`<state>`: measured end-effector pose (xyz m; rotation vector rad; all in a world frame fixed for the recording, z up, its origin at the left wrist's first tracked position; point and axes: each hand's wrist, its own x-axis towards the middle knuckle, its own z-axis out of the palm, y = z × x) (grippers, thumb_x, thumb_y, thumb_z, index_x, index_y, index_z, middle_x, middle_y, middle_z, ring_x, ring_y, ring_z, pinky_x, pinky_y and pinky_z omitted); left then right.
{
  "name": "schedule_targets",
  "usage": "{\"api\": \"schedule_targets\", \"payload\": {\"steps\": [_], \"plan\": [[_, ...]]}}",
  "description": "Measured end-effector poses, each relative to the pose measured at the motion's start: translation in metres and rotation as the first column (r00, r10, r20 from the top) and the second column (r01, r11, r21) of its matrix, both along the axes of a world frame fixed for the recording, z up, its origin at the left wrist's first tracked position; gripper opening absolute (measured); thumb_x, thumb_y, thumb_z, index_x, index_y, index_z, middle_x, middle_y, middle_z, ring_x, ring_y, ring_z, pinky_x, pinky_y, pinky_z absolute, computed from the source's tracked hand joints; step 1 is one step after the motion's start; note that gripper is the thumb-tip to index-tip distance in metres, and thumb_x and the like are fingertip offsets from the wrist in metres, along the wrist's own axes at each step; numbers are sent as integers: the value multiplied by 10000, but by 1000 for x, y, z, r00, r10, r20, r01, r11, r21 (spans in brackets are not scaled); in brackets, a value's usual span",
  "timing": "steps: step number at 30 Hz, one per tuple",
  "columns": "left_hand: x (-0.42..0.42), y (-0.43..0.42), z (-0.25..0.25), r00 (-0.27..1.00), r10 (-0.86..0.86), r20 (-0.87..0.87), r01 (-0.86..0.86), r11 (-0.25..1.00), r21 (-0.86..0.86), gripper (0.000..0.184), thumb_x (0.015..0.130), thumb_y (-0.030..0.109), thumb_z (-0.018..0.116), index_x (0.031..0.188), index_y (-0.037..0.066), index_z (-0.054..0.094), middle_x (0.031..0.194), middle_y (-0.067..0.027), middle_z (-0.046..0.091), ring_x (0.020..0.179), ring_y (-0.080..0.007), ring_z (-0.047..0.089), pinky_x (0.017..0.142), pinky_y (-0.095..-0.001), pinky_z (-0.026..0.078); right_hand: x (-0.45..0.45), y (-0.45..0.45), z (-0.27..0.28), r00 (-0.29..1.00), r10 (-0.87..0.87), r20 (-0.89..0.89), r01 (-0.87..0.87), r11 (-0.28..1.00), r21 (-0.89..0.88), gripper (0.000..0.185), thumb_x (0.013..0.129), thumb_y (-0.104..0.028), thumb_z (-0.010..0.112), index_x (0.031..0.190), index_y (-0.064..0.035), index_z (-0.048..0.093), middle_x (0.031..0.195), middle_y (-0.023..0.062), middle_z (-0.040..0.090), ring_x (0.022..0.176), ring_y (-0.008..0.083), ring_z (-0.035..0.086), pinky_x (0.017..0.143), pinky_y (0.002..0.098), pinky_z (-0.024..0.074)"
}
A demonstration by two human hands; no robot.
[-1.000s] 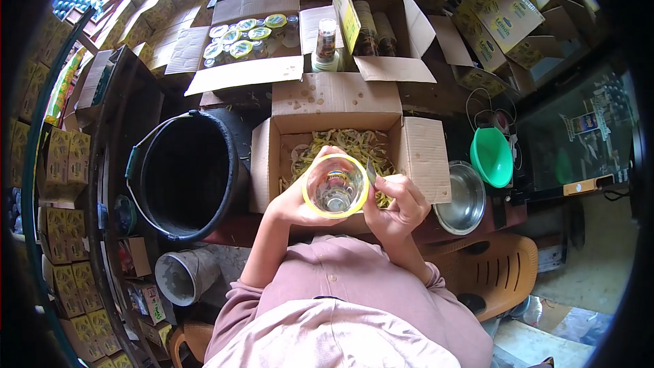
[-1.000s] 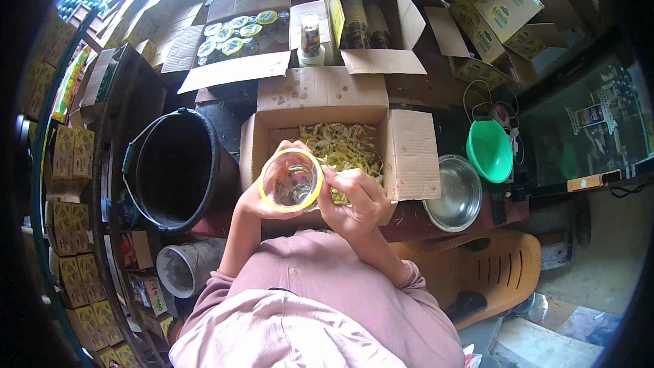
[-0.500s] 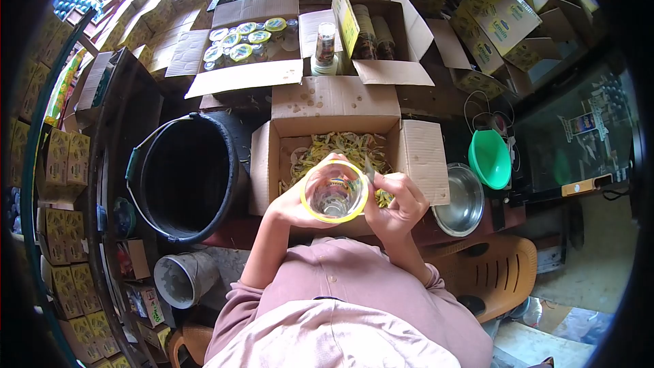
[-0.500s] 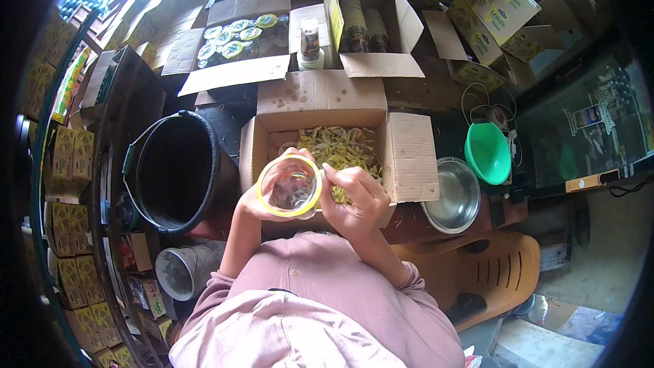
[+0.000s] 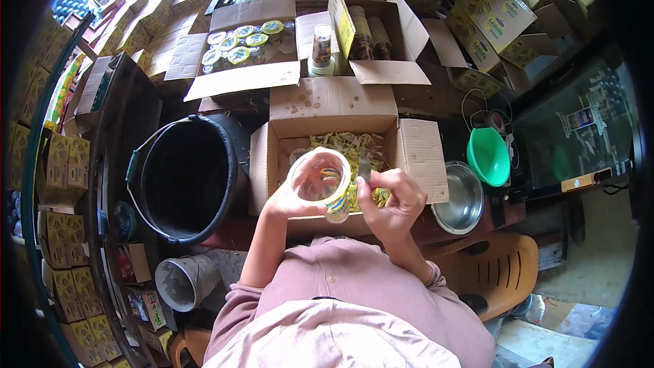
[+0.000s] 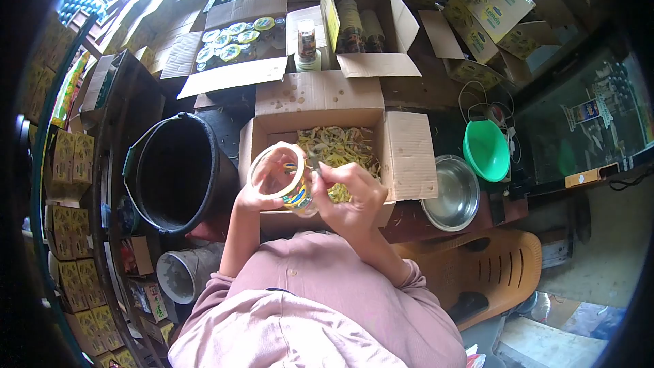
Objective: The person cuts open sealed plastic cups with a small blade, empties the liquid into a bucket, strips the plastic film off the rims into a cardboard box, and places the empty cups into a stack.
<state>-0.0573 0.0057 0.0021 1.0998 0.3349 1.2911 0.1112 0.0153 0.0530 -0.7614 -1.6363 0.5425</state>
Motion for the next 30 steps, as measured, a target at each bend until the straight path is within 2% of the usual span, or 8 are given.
{"api": "schedule_targets", "payload": {"steps": [1,4,17,20,22,30], "plan": [[2,0,5,997,64,-52,-62,997,35,708,610,80,760,1213,27,392,1112,-92,468,1042,-184,493,907,-349,405,-1,-1,0,1000,0,19,0,1000,22,162,647,68,677,783,-11,640,642,70,590,549,128,588,492,227,456],[2,-6,8,989,110,-97,-114,993,-36,700,596,46,757,1204,23,411,1131,-79,465,1075,-152,462,939,-338,374,-3,-1,-3,999,-19,44,15,997,73,166,646,64,680,787,-15,644,641,66,590,543,133,587,490,229,457],[2,-9,10,949,161,-271,-140,986,93,752,584,78,771,1233,13,397,1181,-87,454,1110,-177,451,971,-330,353,-2,0,-6,993,-77,87,62,984,165,207,621,63,699,805,-22,655,632,68,577,530,147,574,484,239,450],[1,-10,10,959,151,-241,-141,988,57,746,585,79,769,1231,15,401,1183,-90,459,1110,-180,453,973,-333,350,-1,0,-6,995,-71,76,61,990,130,208,621,69,697,804,-18,654,632,70,578,535,148,576,489,239,452],[-3,-7,8,949,146,-279,-125,988,91,743,586,84,768,1229,15,402,1187,-92,463,1110,-182,456,975,-335,348,0,-1,-7,995,-75,64,67,991,116,210,621,74,694,805,-18,654,633,70,579,535,148,576,490,239,453],[-1,-9,14,947,134,-291,-118,990,73,734,593,113,761,1227,11,405,1181,-96,472,1109,-185,461,972,-334,354,0,-2,-8,994,-67,83,55,989,134,219,618,80,688,810,-20,655,635,72,582,541,152,579,496,240,455]]}}
